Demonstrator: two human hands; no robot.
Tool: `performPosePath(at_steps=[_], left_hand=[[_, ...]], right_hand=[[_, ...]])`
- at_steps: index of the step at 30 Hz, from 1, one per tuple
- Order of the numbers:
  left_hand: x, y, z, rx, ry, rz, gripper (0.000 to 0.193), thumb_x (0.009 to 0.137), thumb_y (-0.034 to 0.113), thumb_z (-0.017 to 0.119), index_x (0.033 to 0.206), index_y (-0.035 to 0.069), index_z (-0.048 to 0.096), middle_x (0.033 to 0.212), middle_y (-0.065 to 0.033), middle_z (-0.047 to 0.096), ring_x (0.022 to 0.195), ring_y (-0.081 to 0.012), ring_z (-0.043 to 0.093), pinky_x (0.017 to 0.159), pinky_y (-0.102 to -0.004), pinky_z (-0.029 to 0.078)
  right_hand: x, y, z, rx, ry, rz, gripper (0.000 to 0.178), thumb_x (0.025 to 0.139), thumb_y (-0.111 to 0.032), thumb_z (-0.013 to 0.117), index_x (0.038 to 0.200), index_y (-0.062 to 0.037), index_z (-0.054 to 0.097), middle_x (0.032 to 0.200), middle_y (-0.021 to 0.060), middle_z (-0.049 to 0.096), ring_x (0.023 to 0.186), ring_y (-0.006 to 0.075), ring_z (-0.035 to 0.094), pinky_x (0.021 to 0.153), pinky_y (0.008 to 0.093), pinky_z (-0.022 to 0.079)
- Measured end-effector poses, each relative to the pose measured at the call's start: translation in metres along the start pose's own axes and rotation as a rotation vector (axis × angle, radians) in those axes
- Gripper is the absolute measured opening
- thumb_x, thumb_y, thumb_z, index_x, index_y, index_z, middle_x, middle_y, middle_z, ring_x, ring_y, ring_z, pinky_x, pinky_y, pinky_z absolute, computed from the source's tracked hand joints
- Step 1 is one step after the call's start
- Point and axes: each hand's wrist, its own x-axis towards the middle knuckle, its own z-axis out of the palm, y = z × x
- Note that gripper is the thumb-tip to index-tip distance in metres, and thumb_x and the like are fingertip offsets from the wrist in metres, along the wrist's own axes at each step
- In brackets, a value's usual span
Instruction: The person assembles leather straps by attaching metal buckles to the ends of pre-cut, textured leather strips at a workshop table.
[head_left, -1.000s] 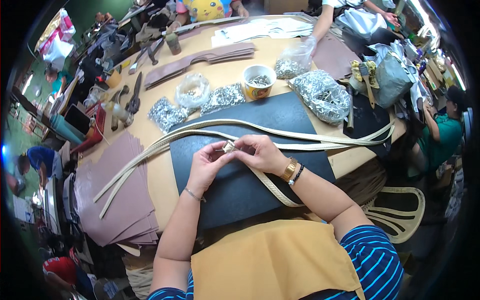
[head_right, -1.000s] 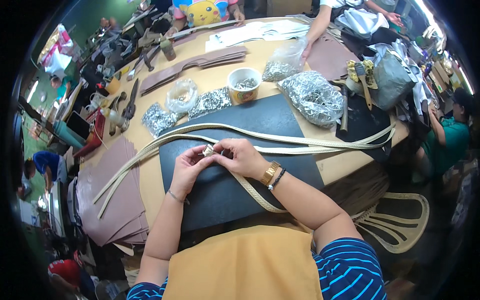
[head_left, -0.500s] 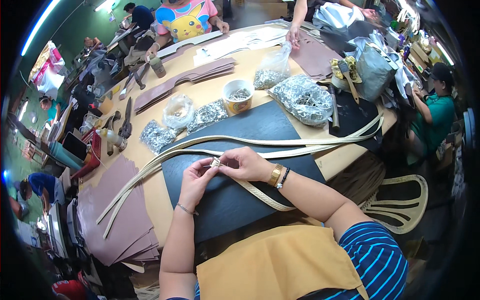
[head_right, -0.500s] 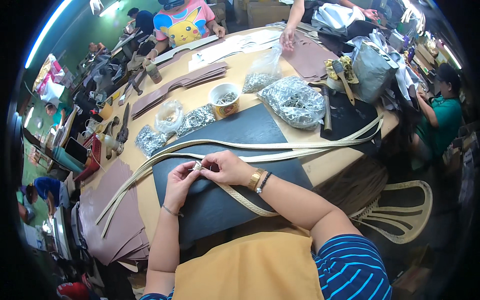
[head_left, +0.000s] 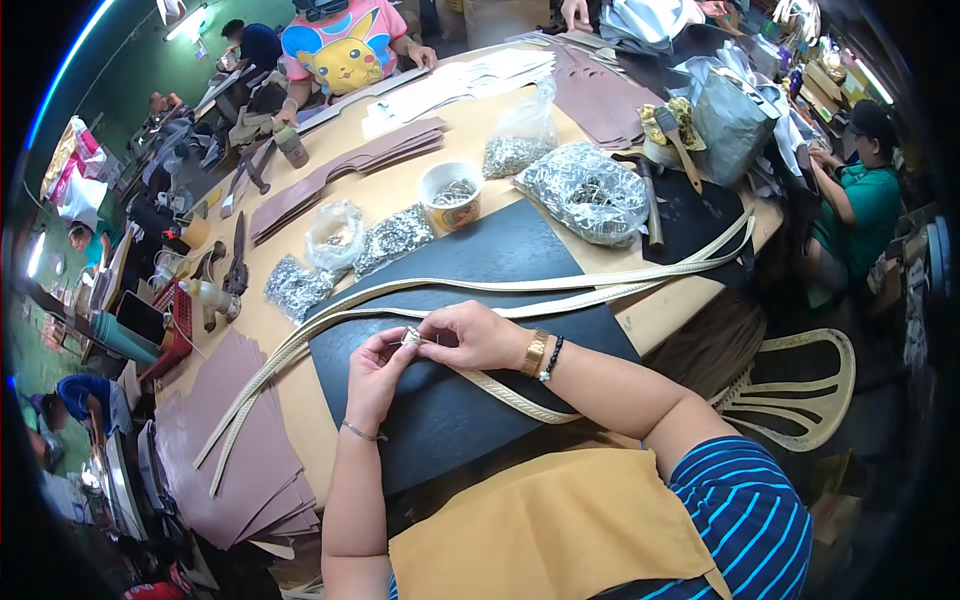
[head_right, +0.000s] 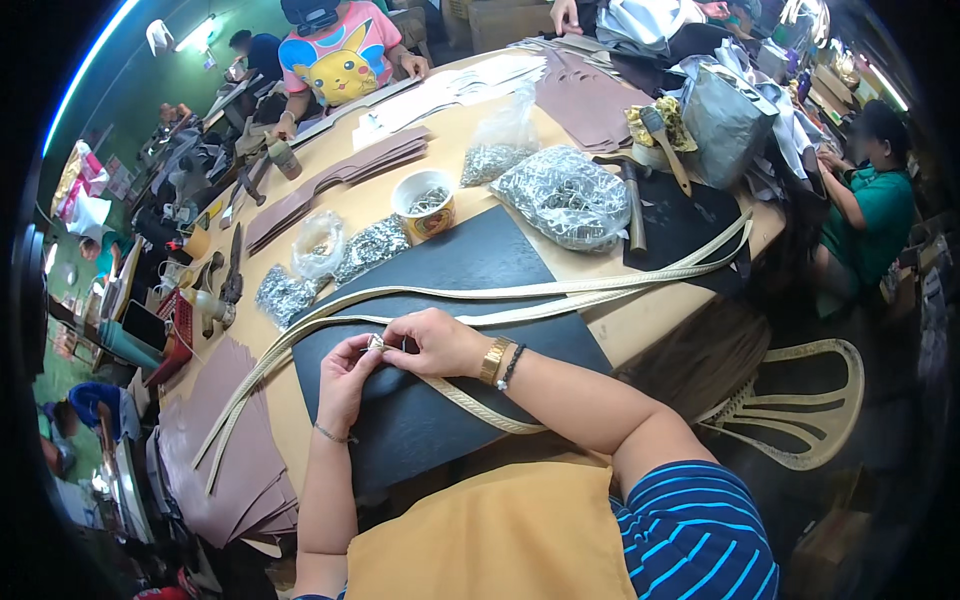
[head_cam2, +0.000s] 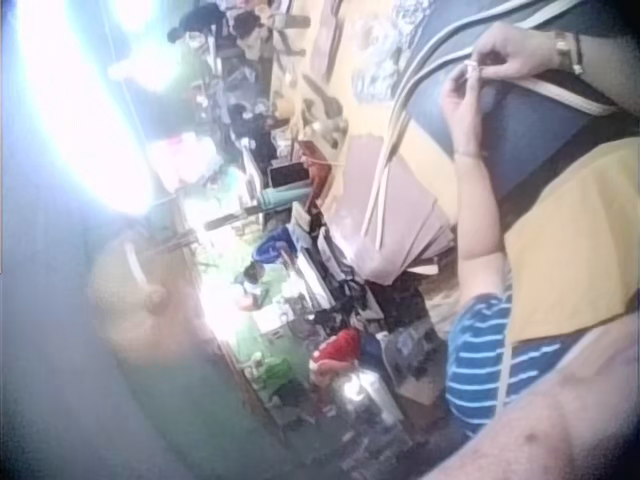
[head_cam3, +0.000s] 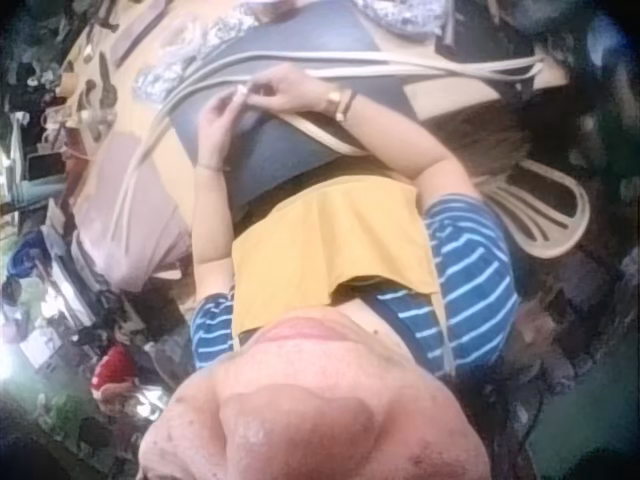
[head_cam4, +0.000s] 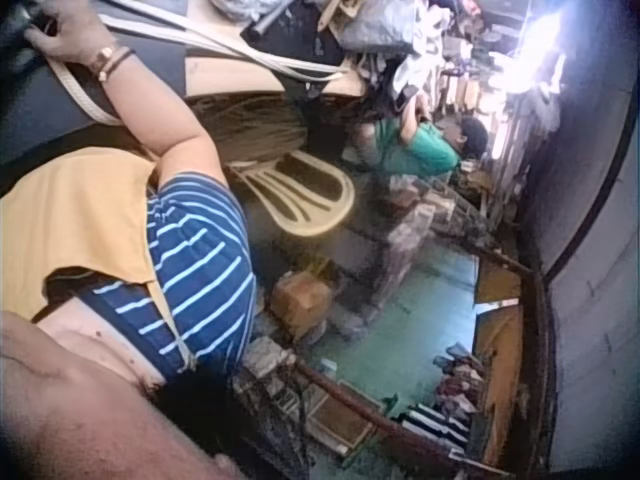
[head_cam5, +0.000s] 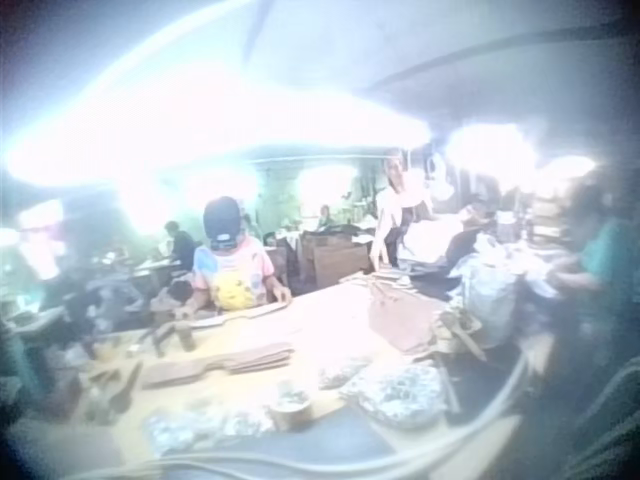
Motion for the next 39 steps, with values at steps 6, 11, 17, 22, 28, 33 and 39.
performPosePath(at_steps=[6, 11, 17, 22, 28, 33, 39], left_hand=[[0.0, 0.002, 0.001, 0.01, -0.011, 0.004, 0.022, 0.091, 0.005, 0.067, 0.112, -0.002, 0.064, 0.103, -0.0073, 0.069, 0.093, -0.0123, 0.065, 0.086, -0.0258, 0.053], [-0.002, -0.002, 0.003, 0.03, 0.025, 0.031, 0.022, 0.091, 0.003, 0.067, 0.111, -0.004, 0.063, 0.103, -0.0085, 0.069, 0.093, -0.013, 0.066, 0.085, -0.0255, 0.054], [-0.001, -0.007, 0.003, 0.039, 0.057, 0.004, 0.021, 0.091, 0.003, 0.068, 0.109, -0.005, 0.063, 0.098, -0.0069, 0.07, 0.09, -0.0112, 0.066, 0.084, -0.0244, 0.054], [0.0, -0.008, 0.004, 0.045, 0.054, -0.011, 0.02, 0.091, 0.003, 0.068, 0.109, -0.004, 0.064, 0.098, -0.0065, 0.07, 0.089, -0.0104, 0.066, 0.083, -0.0238, 0.054], [0.004, -0.003, 0.007, 0.028, 0.028, -0.021, 0.02, 0.09, 0.001, 0.068, 0.109, -0.003, 0.064, 0.098, -0.0056, 0.068, 0.09, -0.0102, 0.065, 0.083, -0.0234, 0.054], [0.002, -0.003, 0.002, 0.034, 0.012, -0.018, 0.02, 0.089, -0.001, 0.068, 0.109, -0.003, 0.064, 0.1, -0.0052, 0.066, 0.091, -0.0109, 0.066, 0.083, -0.0233, 0.054], [0.004, -0.001, 0.003, -0.001, 0.004, -0.028, 0.019, 0.088, 0.0, 0.069, 0.107, -0.003, 0.065, 0.101, -0.0056, 0.066, 0.091, -0.0108, 0.066, 0.082, -0.0233, 0.054]], right_hand=[[0.0, 0.002, 0.001, -0.024, 0.057, -0.056, 0.02, 0.085, -0.021, 0.072, 0.095, -0.004, 0.068, 0.075, 0.0112, 0.067, 0.061, 0.0189, 0.062, 0.058, 0.0313, 0.05], [-0.001, -0.008, -0.005, -0.169, 0.027, -0.045, 0.025, 0.084, -0.025, 0.073, 0.093, -0.0029, 0.067, 0.08, 0.0135, 0.068, 0.071, 0.027, 0.066, 0.066, 0.0371, 0.052], [0.041, -0.018, -0.088, -0.583, 0.11, -0.103, 0.022, 0.083, -0.024, 0.073, 0.09, -0.0035, 0.068, 0.082, 0.0164, 0.067, 0.077, 0.0317, 0.066, 0.071, 0.0397, 0.053], [0.13, 0.023, -0.237, -1.053, 0.362, -0.042, 0.019, 0.087, -0.014, 0.065, 0.103, -0.0051, 0.067, 0.089, 0.0209, 0.068, 0.089, 0.0334, 0.067, 0.08, 0.0419, 0.053], [0.164, 0.097, -0.322, -1.241, -0.167, 0.61, 0.028, 0.083, -0.019, 0.066, 0.109, -0.0093, 0.07, 0.091, 0.0174, 0.072, 0.081, 0.0273, 0.07, 0.07, 0.0395, 0.056], [0.173, 0.102, -0.293, -0.988, -0.286, 0.717, 0.062, 0.066, -0.032, 0.081, 0.123, -0.0124, 0.066, 0.094, 0.0167, 0.072, 0.082, 0.0257, 0.071, 0.072, 0.0367, 0.058], [0.159, 0.089, -0.239, -1.257, -0.215, 0.306, 0.067, 0.069, -0.022, 0.075, 0.13, -0.0022, 0.055, 0.114, 0.0201, 0.066, 0.107, 0.0326, 0.063, 0.092, 0.0394, 0.053]])
